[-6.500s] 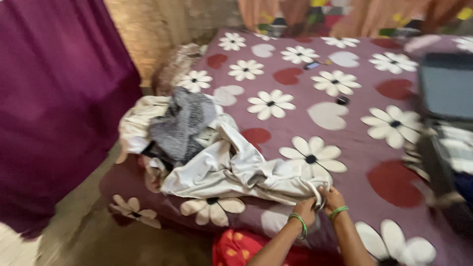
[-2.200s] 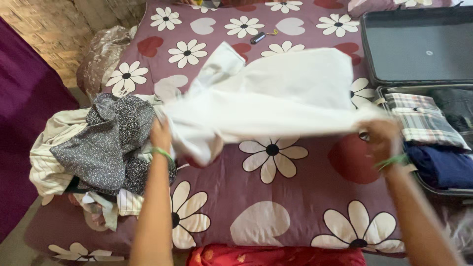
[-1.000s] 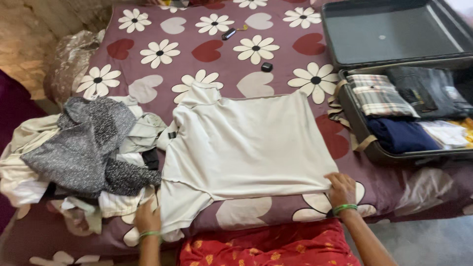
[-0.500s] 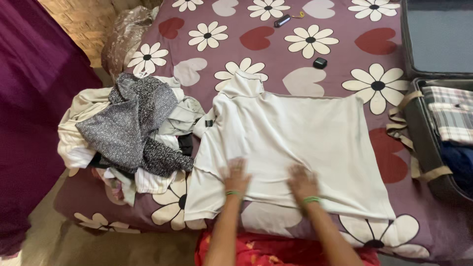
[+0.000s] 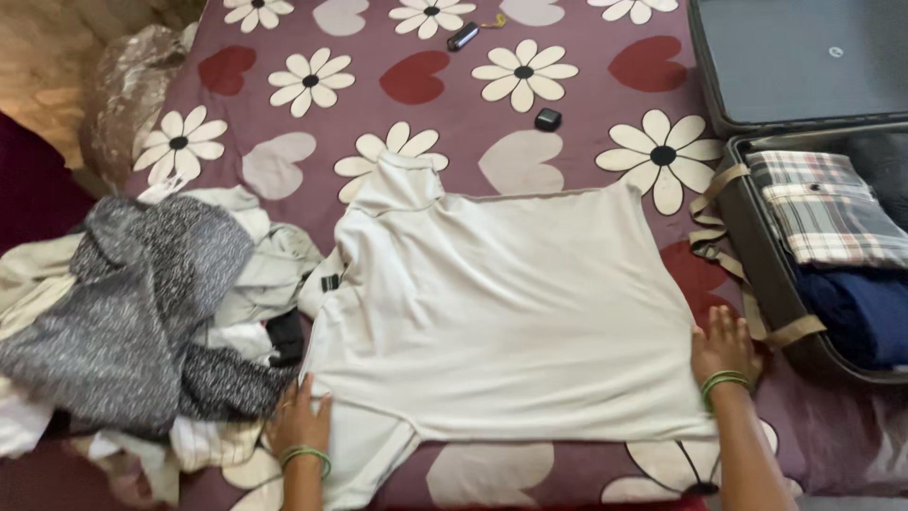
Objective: The person folds a white shirt and a black and white patterned cloth by hand on a floral bedspread and places them into an open suitcase.
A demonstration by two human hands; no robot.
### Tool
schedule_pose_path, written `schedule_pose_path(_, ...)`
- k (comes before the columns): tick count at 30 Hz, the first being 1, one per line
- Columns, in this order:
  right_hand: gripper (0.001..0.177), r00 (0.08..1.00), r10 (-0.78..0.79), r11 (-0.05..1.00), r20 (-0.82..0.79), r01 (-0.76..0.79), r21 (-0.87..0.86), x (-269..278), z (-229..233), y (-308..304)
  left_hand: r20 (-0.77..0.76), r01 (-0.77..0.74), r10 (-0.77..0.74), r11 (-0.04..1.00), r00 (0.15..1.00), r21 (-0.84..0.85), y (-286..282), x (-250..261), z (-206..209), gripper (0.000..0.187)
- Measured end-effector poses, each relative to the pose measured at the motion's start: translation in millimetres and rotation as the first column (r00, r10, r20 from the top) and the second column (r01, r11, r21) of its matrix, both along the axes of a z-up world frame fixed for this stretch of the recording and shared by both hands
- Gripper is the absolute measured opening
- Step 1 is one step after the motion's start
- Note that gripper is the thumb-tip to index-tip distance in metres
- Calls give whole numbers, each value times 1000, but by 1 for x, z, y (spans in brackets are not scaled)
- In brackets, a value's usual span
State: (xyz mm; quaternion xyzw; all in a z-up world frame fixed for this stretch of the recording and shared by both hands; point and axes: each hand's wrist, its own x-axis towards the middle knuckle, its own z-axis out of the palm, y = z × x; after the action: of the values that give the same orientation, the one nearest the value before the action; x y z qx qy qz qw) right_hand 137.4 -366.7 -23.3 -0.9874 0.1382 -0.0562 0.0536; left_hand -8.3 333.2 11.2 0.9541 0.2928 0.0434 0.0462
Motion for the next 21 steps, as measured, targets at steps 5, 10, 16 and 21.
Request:
schedule_pose_path(5, 60, 786, 127, 964, 605, -243, 113, 63, 2, 59, 495, 244, -241, 968, 835, 58, -59, 90, 15, 37)
schedule_pose_path(10, 56, 722, 683, 714, 108, -692, 111, 78, 7, 273, 268, 609, -564, 783, 781, -125, -212, 224, 3, 52)
schedule_pose_path(16, 60, 815, 563, 823, -137, -568, 3, 170, 30, 242, -22, 444, -444, 895, 896, 48, -218, 318, 0, 70)
schedule_pose_path(21, 59, 939, 344, 936, 6, -342, -78, 226, 34, 106, 60, 301, -297, 951, 953, -64, -188, 346, 6, 67)
